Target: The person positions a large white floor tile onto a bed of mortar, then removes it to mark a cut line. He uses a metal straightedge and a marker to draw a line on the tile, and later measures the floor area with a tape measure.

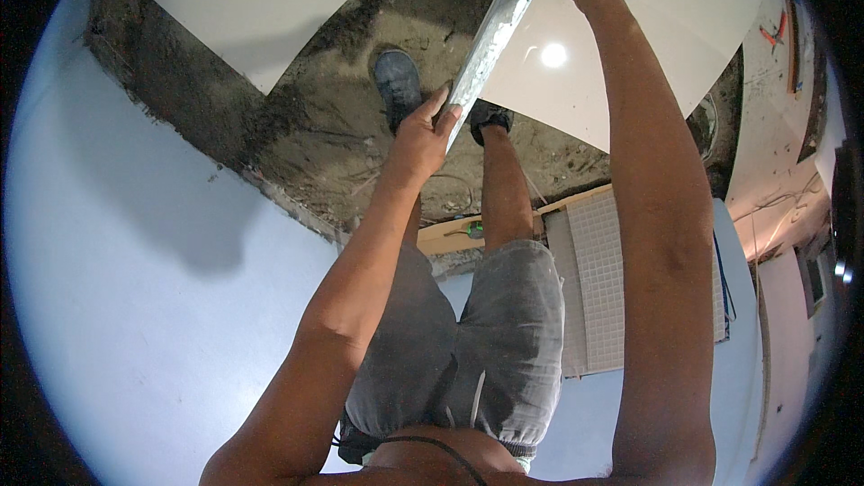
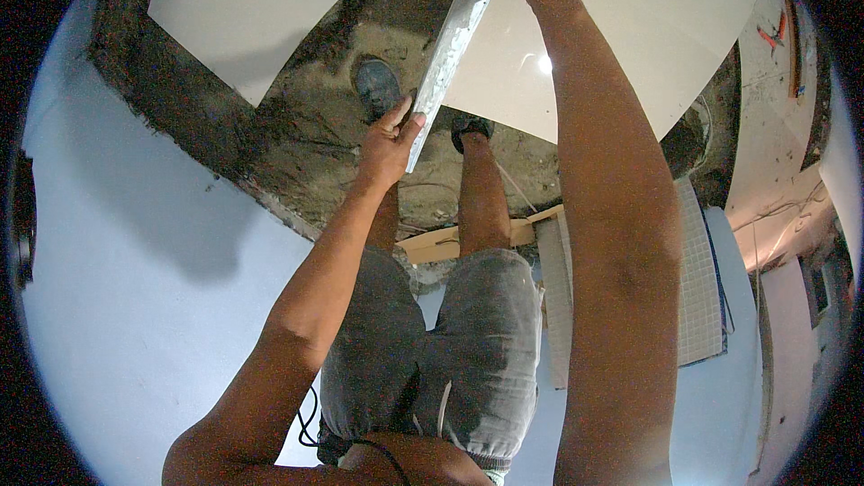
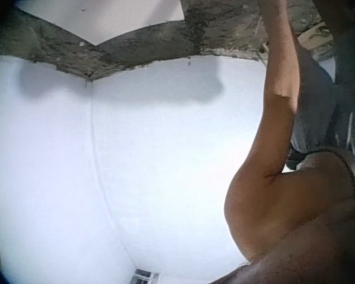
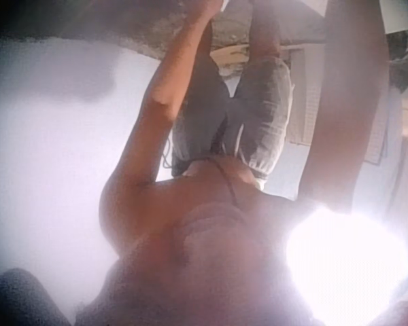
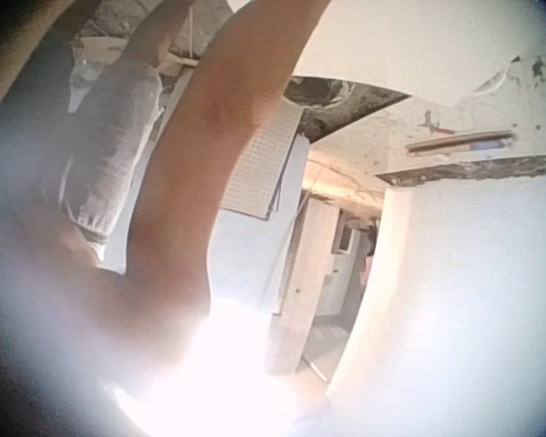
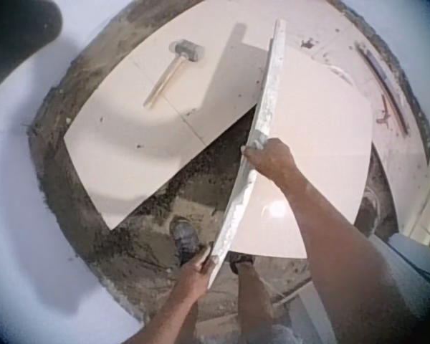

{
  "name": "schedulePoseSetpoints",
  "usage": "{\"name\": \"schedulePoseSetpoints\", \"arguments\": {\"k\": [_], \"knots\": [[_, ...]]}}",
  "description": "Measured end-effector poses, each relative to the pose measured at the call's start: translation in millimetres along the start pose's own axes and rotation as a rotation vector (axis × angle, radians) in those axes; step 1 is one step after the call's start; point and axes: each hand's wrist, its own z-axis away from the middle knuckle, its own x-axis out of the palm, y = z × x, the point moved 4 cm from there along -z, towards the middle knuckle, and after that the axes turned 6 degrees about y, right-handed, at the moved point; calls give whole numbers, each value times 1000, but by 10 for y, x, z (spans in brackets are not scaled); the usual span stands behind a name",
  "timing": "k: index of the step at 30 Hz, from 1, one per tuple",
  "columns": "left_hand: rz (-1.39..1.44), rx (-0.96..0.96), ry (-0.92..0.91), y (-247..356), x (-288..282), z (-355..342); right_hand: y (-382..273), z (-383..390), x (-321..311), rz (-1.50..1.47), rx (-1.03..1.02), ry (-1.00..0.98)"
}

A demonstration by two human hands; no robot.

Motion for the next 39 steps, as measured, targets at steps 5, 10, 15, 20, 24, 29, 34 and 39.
{"name": "schedulePoseSetpoints", "arguments": {"k": [5,10,15,20,24,29,34,39], "knots": [[-362,103,52,234,-50,76,105,-65,114,-12,-220,111],[-418,72,67,38,-52,43,-6,77,75,-134,91,-132],[-243,104,97,98,4,71,23,111,-6,-130,71,-28],[-171,99,115,-83,8,10,38,79,23,-121,124,-71],[-144,147,106,-75,5,-7,48,90,41,-169,149,-69],[-34,49,107,-204,25,-23,40,121,15,-186,129,-70],[61,78,85,-27,60,15,94,102,68,-196,110,-41],[58,40,83,-207,47,-8,76,128,47,-177,114,-72]]}}
